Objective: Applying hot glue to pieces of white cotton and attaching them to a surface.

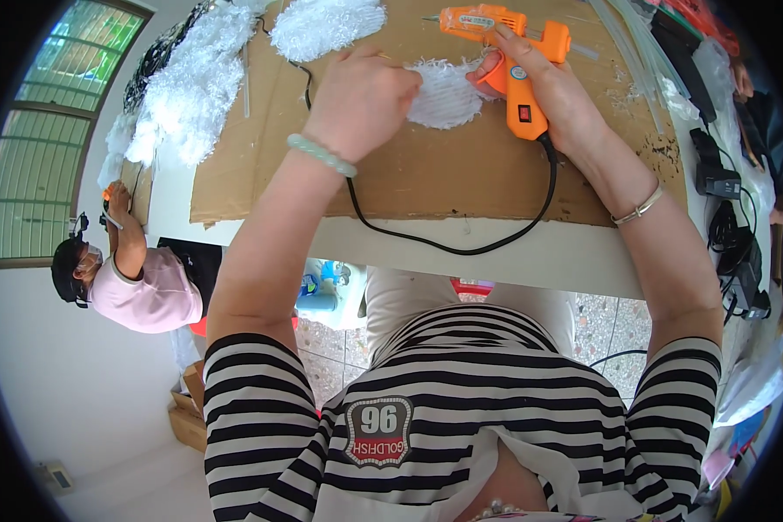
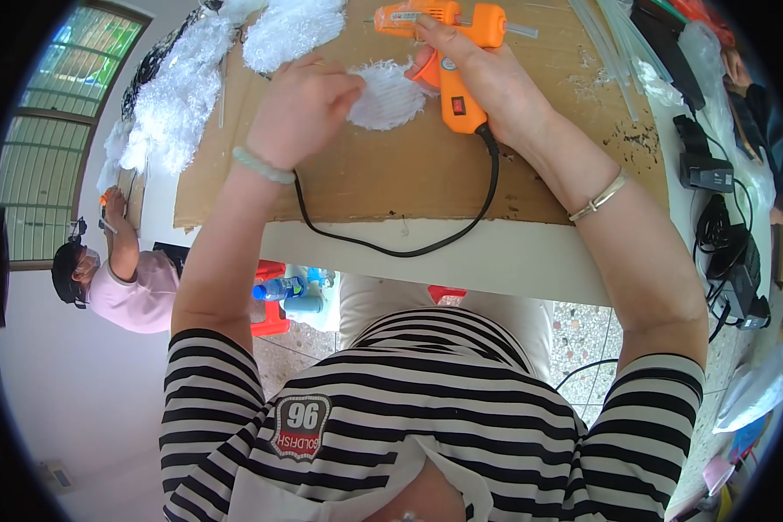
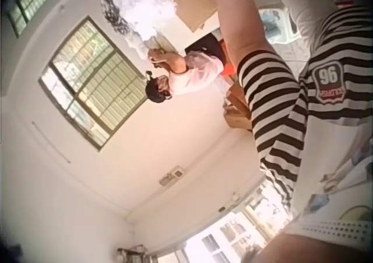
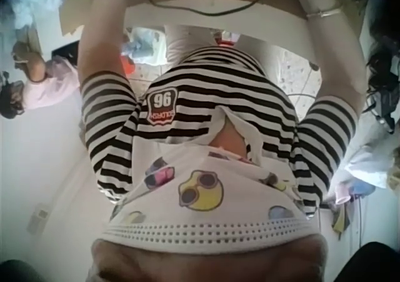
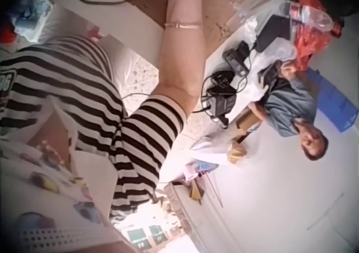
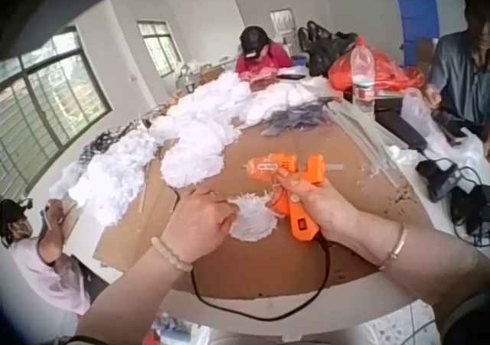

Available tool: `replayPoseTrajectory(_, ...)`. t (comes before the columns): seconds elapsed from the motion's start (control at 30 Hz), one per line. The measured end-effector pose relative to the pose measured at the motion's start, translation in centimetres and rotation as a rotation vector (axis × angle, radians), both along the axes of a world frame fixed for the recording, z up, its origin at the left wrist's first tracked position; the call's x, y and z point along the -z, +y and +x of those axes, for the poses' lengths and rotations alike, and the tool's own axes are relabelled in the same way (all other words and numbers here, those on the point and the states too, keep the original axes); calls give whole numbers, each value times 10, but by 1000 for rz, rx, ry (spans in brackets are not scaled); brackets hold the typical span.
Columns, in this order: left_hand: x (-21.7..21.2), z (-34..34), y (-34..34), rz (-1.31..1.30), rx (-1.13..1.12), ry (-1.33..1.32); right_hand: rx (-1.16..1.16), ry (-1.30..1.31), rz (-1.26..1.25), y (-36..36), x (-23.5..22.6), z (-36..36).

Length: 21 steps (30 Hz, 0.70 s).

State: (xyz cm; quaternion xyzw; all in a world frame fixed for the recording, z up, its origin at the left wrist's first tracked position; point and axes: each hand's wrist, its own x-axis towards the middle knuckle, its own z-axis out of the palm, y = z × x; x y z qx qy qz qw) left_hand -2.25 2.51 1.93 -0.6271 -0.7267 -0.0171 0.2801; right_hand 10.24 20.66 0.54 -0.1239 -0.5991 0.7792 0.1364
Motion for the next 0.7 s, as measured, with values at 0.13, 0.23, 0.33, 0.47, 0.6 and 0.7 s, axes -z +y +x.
replayPoseTrajectory(0.13,-9,-11,-14,384,-108,-939,-40,83,-32,1,0,0)
replayPoseTrajectory(0.23,-2,-12,-15,464,-167,-1090,-53,143,-59,5,-4,4)
replayPoseTrajectory(0.33,9,-16,-9,403,-166,-1089,-65,158,-113,6,-16,7)
replayPoseTrajectory(0.47,13,-34,-3,299,-137,-1073,-108,51,232,9,-36,20)
replayPoseTrajectory(0.6,11,-43,1,177,-123,-1106,-210,-124,459,8,-46,33)
replayPoseTrajectory(0.7,13,-43,6,143,-140,-1192,-307,-142,564,5,-43,38)
